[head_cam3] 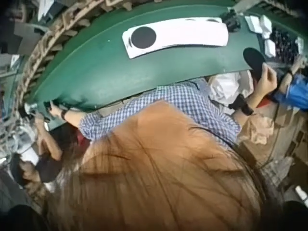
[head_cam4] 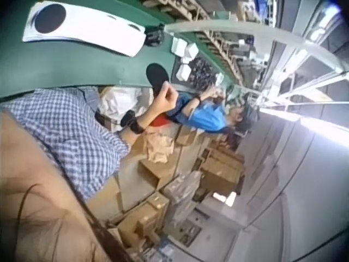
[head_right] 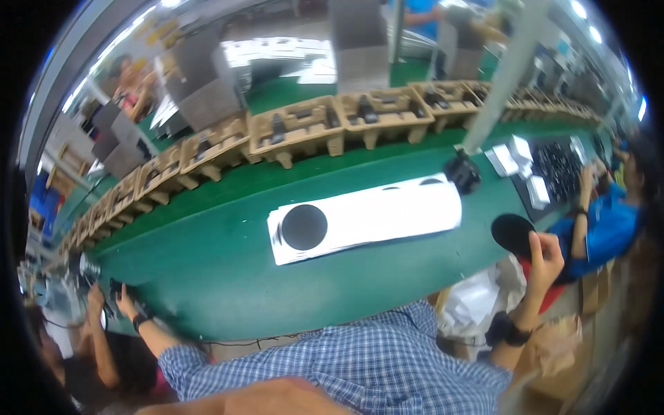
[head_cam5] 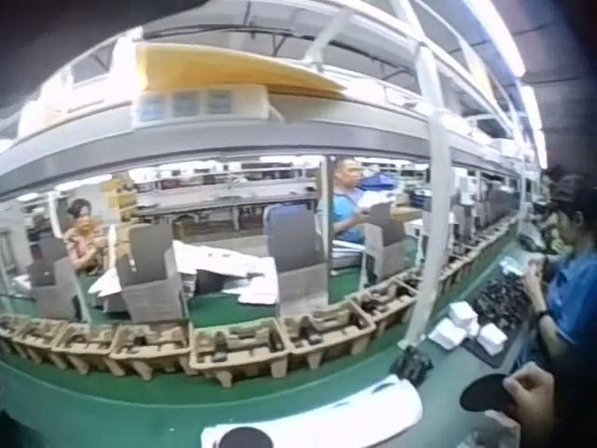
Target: The person applies adhesive pads to the base of electronic stands by hand, taking the pads from a packing sheet and pressing them onto the stands.
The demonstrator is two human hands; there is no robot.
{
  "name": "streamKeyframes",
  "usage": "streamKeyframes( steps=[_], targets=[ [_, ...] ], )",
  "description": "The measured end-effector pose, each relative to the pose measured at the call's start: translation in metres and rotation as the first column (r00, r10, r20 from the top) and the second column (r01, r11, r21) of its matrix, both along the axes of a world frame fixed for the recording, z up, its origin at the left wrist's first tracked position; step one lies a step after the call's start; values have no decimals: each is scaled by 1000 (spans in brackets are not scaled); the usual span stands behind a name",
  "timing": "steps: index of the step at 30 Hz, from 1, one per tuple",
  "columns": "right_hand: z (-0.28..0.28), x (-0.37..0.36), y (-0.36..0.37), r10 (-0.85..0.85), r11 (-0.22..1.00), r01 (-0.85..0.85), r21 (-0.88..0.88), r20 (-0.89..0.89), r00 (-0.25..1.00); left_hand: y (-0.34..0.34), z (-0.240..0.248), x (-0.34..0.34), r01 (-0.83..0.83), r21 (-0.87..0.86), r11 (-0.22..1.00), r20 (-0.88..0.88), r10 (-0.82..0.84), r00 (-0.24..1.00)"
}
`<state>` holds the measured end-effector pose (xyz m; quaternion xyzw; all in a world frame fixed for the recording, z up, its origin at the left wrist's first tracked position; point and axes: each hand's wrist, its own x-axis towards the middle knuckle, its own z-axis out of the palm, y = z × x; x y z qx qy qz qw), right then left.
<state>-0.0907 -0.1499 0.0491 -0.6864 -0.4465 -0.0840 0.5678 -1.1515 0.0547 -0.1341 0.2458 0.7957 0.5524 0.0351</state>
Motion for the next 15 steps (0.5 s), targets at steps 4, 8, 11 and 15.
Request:
streamKeyframes(
  steps=[4, 8, 11, 15],
  targets=[
    [-9, -19, 9, 112, 994, -112, -3, -57, 992, -3, 1, 52, 205, -16, 979, 132, -201, 971],
    [-1, -44, 56, 260, 964, -261, -46, -37, 965, -13, -3, 175, 328, 30, 944, 0, -328, 945],
    [-6, -56, 104, 460, 887, -461, -12, -51, 886, -3, 34, 232, 418, -31, 908, -65, -419, 906],
    [-1, -92, 157, 686, 727, -685, 45, -59, 725, -11, 67, 348, 606, -280, 745, -181, -661, 728]
  ],
)
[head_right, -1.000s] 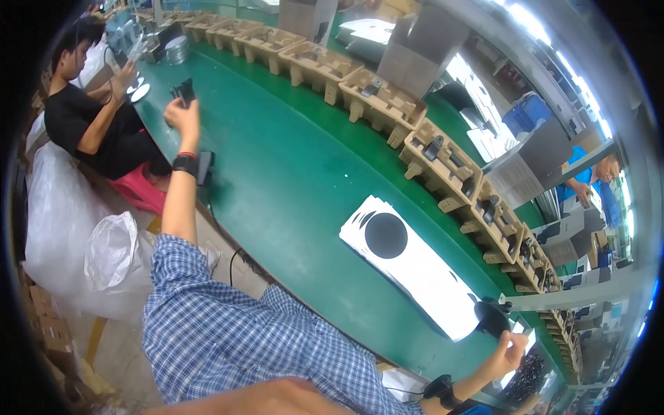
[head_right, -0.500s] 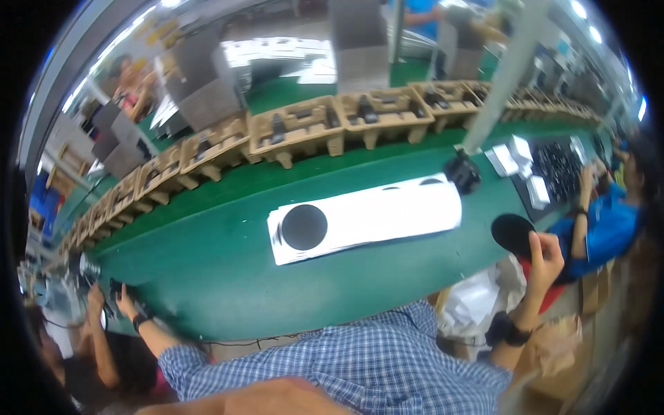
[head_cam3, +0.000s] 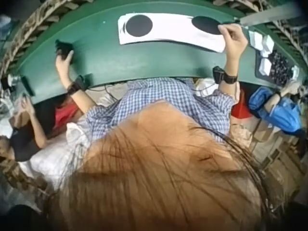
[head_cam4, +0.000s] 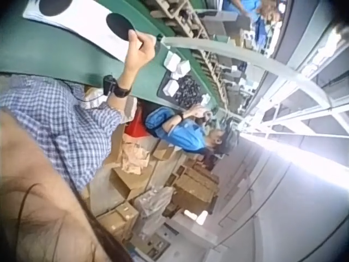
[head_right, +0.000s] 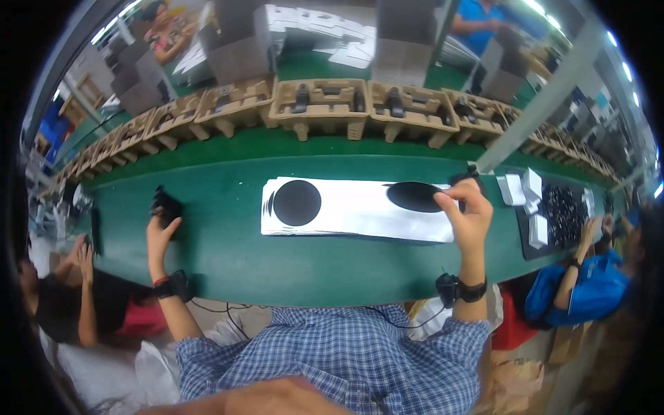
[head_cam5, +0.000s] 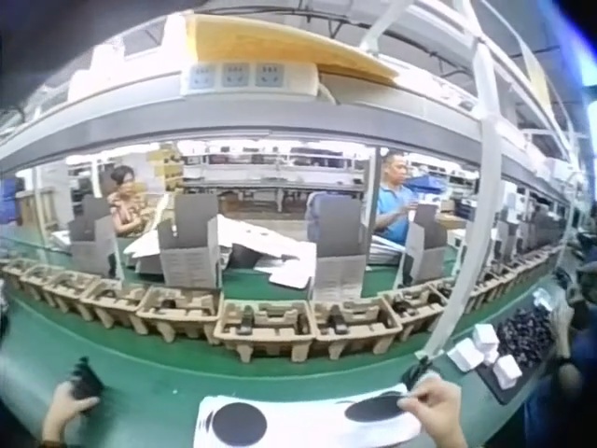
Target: The person applies adhesive pads to the base of electronic stands by hand, taking the pads from a packing sheet and pressing them onto the stands.
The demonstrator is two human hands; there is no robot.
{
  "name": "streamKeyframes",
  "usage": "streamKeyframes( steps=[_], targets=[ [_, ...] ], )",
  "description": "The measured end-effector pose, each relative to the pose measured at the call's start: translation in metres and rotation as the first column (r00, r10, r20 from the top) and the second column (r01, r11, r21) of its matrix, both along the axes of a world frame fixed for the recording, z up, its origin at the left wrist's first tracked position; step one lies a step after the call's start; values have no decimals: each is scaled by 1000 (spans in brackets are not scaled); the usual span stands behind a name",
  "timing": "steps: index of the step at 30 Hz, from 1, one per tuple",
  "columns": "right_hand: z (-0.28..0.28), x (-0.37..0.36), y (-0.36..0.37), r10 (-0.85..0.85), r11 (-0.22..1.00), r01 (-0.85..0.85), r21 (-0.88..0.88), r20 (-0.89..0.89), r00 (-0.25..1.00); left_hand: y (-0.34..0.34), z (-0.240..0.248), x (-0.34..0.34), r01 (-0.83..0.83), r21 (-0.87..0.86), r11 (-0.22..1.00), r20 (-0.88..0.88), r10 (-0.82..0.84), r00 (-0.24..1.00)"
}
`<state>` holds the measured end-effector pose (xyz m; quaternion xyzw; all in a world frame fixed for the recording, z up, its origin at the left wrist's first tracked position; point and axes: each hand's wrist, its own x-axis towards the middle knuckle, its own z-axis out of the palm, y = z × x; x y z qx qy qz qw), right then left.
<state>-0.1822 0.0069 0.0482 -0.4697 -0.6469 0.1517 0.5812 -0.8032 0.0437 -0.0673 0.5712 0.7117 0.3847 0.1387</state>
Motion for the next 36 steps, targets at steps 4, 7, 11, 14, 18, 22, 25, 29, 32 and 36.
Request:
streamKeyframes(
  steps=[4, 7, 11, 14, 18, 22, 25, 29, 32, 36],
  targets=[
    [18, -49, 35, 227, 971, -228, 66, 33, 973, -2, 6, 24, 20, -198, 980, -582, -133, 802],
    [30, -75, 45, 358, 929, -360, 90, 34, 933, 4, 12, 35, 44, -203, 978, -368, -118, 922],
    [49, -90, 44, 459, 867, -459, 193, 50, 887, -5, 20, 46, -36, -7, 999, -344, 31, 939],
    [54, -90, 41, 470, 864, -469, 186, 38, 882, -8, 34, 51, -37, 370, 928, -135, 94, 986],
    [53, -101, 42, 508, 860, -495, 123, -121, 853, 1, 82, 112, -27, 603, 797, 582, -417, 698],
    [50, -124, 43, 516, 850, -524, 61, -302, 801, 9, 119, 195, 179, 686, 706, 724, -686, -67],
    [36, -138, 47, 476, 833, -553, 30, -548, 688, 15, 128, 245, 279, 623, 730, 751, -460, -474],
    [23, -147, 55, 371, 810, -579, -87, -689, 623, 20, 123, 283, 387, 559, 733, 791, -334, -512],
    [18, -149, 60, 331, 827, -539, -158, -638, 695, 13, 124, 291, 479, 499, 722, 837, -259, -483],
    [14, -162, 63, 317, 810, -550, -201, -639, 701, 16, 115, 291, 512, 553, 657, 806, -267, -528]
  ],
)
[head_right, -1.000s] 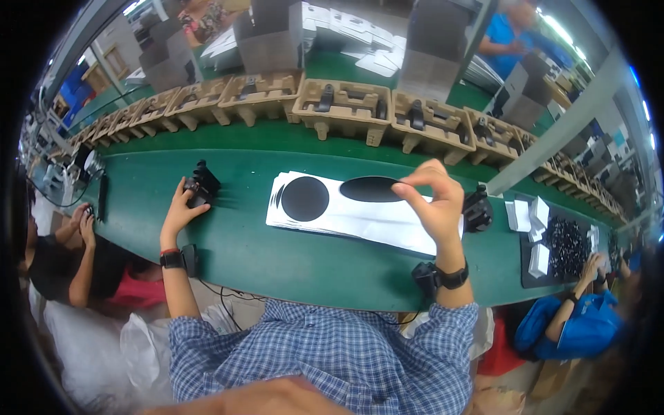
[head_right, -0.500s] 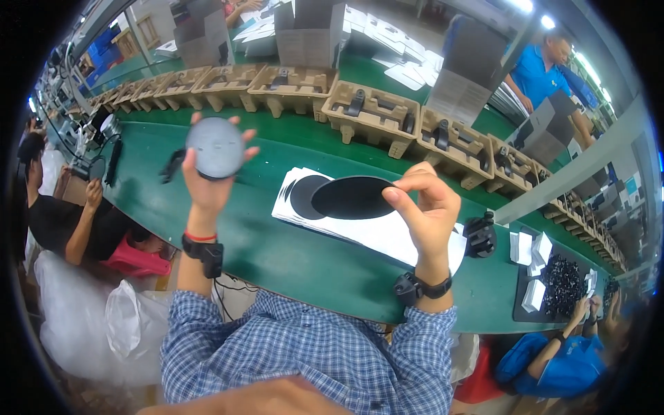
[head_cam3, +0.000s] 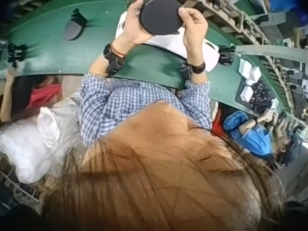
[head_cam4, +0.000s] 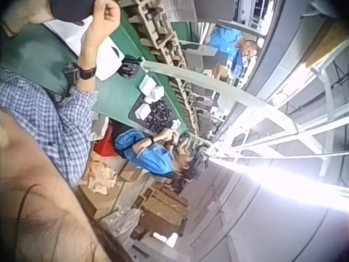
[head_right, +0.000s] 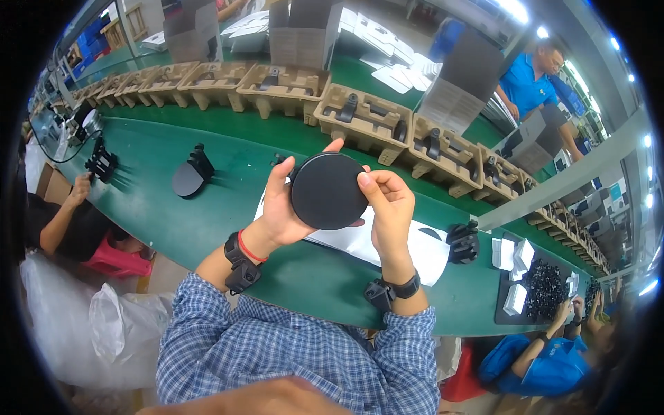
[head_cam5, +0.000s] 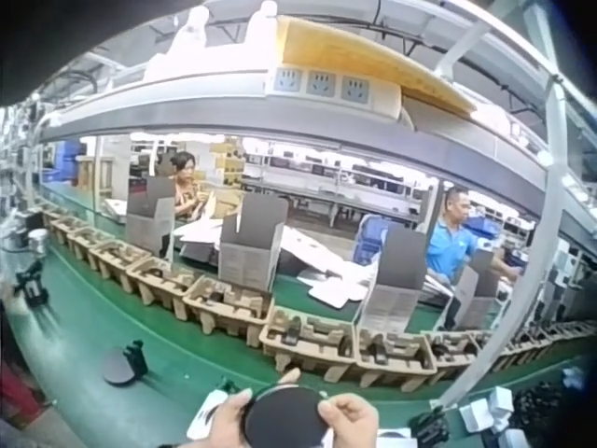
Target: The person applies adhesive pads to the base of electronic stands by hand, taking the pads from a packing sheet and pressing them onto the stands.
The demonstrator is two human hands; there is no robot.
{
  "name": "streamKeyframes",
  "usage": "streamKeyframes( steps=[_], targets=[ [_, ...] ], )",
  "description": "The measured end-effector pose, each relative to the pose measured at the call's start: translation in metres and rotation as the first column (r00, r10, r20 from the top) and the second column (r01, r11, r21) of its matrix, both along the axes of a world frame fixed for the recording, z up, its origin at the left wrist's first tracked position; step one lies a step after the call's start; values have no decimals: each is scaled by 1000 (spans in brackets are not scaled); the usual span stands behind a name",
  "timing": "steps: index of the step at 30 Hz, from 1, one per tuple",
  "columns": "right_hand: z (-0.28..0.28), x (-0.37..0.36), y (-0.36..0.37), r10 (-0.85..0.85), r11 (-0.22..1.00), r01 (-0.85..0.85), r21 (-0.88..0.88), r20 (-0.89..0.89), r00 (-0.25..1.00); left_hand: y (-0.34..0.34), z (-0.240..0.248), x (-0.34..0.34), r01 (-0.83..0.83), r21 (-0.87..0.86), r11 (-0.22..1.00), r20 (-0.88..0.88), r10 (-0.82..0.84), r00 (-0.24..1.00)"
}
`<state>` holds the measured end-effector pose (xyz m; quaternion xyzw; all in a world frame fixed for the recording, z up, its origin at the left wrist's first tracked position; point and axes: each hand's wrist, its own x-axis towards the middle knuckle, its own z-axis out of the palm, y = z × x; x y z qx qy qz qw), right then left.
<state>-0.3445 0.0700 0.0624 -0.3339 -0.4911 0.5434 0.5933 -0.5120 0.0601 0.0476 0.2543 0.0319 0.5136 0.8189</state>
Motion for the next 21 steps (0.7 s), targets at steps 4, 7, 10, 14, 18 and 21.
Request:
streamKeyframes(
  steps=[4, 7, 10, 14, 18, 21],
  targets=[
    [-4, -6, 2, 0, 1000, 0, 7, -2, 1000, -1, 1, -5, 35, 26, 999, 46, -36, 998],
    [-5, -9, 3, -5, 1000, 5, 9, -4, 1000, -1, -1, -9, 38, 10, 999, 110, -39, 993],
    [-8, -12, 3, -3, 1000, 3, 15, -6, 1000, 0, -1, -12, 13, 40, 999, 26, -14, 1000],
    [-10, -17, 4, 0, 1000, 1, 29, -13, 1000, 0, -2, -16, -13, 72, 997, -60, 17, 998],
    [-12, -24, 2, -20, 999, 21, 43, -23, 1000, 0, -2, -20, -25, 66, 998, -72, 30, 997],
    [-12, -29, 1, -23, 997, 25, 69, -35, 999, 0, -2, -23, -42, 94, 995, -75, 49, 996]
  ],
)
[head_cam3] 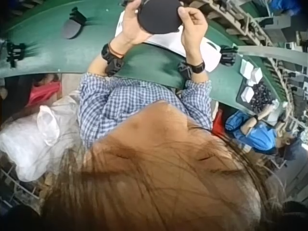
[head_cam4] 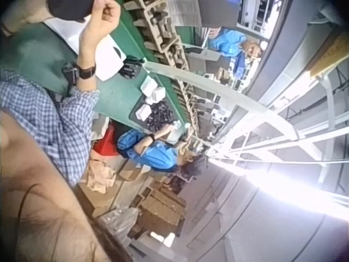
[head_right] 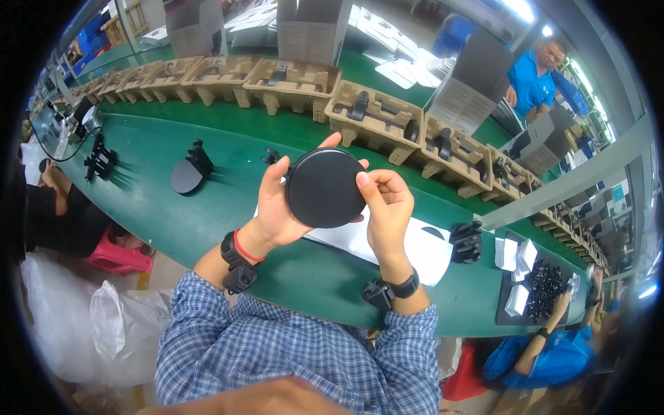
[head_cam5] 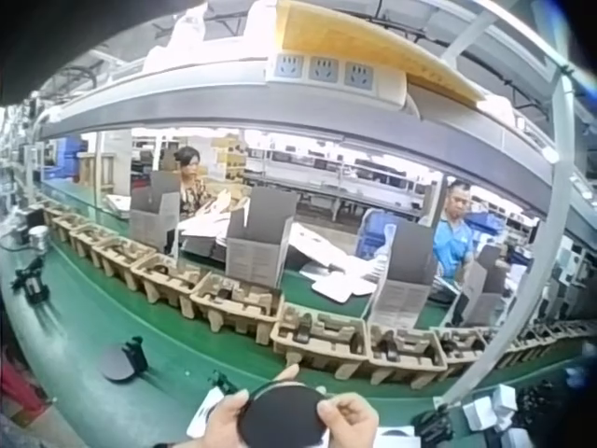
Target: The person applies adhesive pads to the base of electronic stands by hand, taking the pads from a packing sheet and pressing them onto the stands.
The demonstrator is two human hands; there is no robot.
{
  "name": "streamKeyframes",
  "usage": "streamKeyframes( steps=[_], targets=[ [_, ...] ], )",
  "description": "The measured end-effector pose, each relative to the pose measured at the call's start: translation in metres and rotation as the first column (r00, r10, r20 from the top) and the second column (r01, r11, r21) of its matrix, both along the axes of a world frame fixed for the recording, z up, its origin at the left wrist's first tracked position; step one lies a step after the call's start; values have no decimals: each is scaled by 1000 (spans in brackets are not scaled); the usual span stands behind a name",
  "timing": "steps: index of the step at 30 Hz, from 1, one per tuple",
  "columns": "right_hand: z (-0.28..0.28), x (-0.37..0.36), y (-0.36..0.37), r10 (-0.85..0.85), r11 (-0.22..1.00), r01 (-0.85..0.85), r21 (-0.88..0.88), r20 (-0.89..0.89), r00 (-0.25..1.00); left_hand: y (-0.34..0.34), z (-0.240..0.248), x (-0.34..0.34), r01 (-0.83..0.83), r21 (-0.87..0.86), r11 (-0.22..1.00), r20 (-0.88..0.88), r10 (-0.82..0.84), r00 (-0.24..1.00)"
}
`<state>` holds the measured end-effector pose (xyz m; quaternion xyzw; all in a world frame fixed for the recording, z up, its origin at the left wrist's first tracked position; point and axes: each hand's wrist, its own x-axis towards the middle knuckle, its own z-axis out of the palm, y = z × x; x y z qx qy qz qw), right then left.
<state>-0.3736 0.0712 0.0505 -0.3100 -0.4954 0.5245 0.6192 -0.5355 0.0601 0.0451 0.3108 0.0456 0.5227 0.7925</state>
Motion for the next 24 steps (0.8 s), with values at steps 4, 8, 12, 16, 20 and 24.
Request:
streamKeyframes(
  steps=[4, 8, 12, 16, 20, 24],
  targets=[
    [-2, -4, 0, 10, 1000, -10, -2, -2, 1000, -2, 2, -3, -16, 23, 1000, -12, 16, 1000],
    [-2, -8, -1, -16, 1000, 16, 11, 10, 1000, -3, 0, -5, -23, 58, 998, -35, 25, 999],
    [0, -13, -4, -50, 998, 48, 36, 34, 998, -5, -1, -8, -19, 59, 998, -23, 20, 1000],
    [4, -19, -9, -76, 995, 72, 66, 62, 995, -9, -1, -11, -43, 103, 994, -45, 48, 998],
    [2, -18, -7, -331, 907, 201, 370, 333, 883, -13, 4, -15, -101, 126, 987, -120, 117, 986],
    [14, -21, -14, -910, 341, 33, 940, 321, 264, -10, 3, -20, -135, 202, 970, -102, 158, 982]
  ],
)
